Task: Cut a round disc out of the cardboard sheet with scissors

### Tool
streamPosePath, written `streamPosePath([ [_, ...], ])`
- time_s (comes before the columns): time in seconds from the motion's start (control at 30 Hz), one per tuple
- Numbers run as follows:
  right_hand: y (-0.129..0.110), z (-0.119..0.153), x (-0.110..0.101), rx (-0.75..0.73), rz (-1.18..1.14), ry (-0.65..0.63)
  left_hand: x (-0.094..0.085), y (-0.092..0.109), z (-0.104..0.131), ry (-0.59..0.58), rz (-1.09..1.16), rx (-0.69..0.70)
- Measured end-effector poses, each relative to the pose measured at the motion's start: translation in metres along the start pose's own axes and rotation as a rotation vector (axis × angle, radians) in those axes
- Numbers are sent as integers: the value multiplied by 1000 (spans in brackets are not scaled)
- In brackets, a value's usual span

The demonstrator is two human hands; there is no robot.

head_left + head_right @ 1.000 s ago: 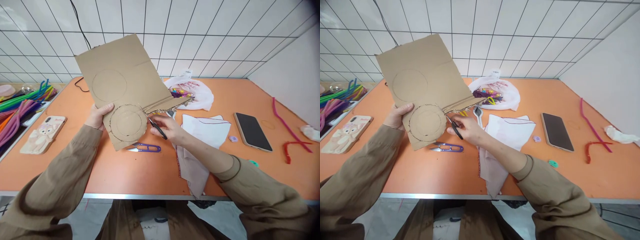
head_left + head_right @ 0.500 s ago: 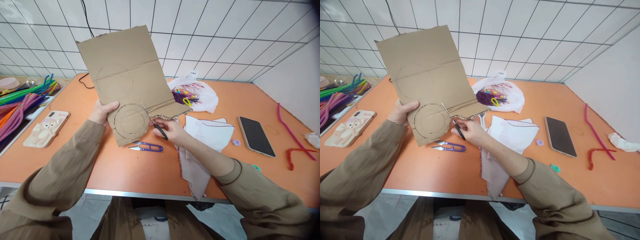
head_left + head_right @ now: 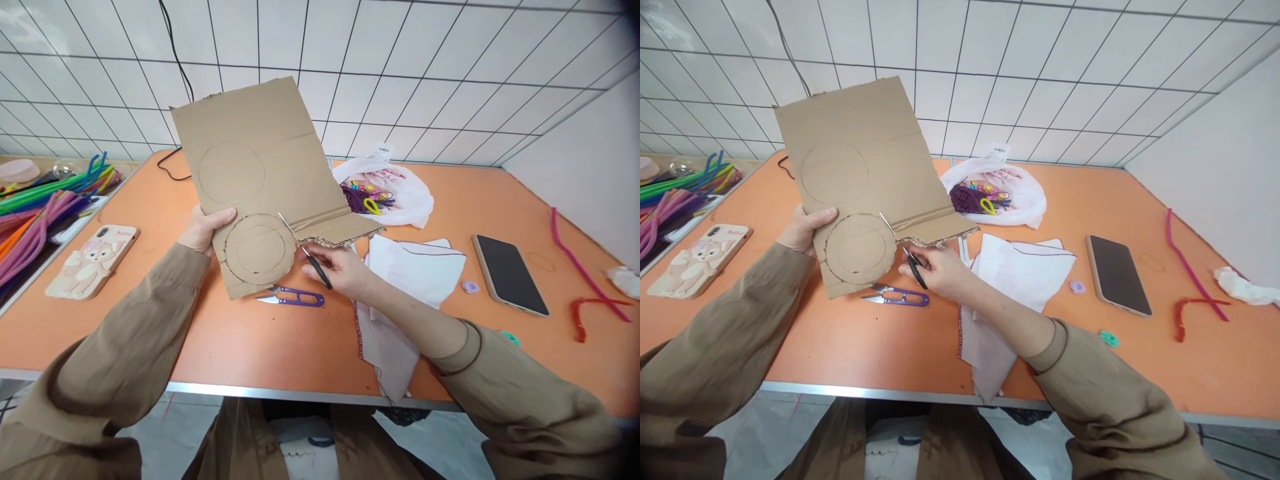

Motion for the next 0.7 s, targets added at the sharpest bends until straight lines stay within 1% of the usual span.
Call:
streamPosePath([
  [0.07, -3, 1, 0, -29, 18, 22, 1, 0, 0, -14, -9, -10],
  [0.27, -1, 2, 4, -36, 46, 50, -1, -5, 0, -22, 9, -6],
  [0.4, 1, 5, 8, -93, 16, 65, 4, -11, 6, -68, 7, -42],
  [0.5, 7, 7, 8, -70, -17, 79, 8, -11, 9, -90, 20, -62],
  [0.7, 9, 7, 7, -32, 46, 86, 10, -7, 10, -98, 52, -73],
])
Point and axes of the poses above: each hand's wrist, its own z-axis away from the middle knuckle, its own x-axis out of the palm, y = z × x, the point moved 6 cm from there along -z, towards the middle knuckle, and after that the axes turned 13 degrees about x, right-handed, at the moved point
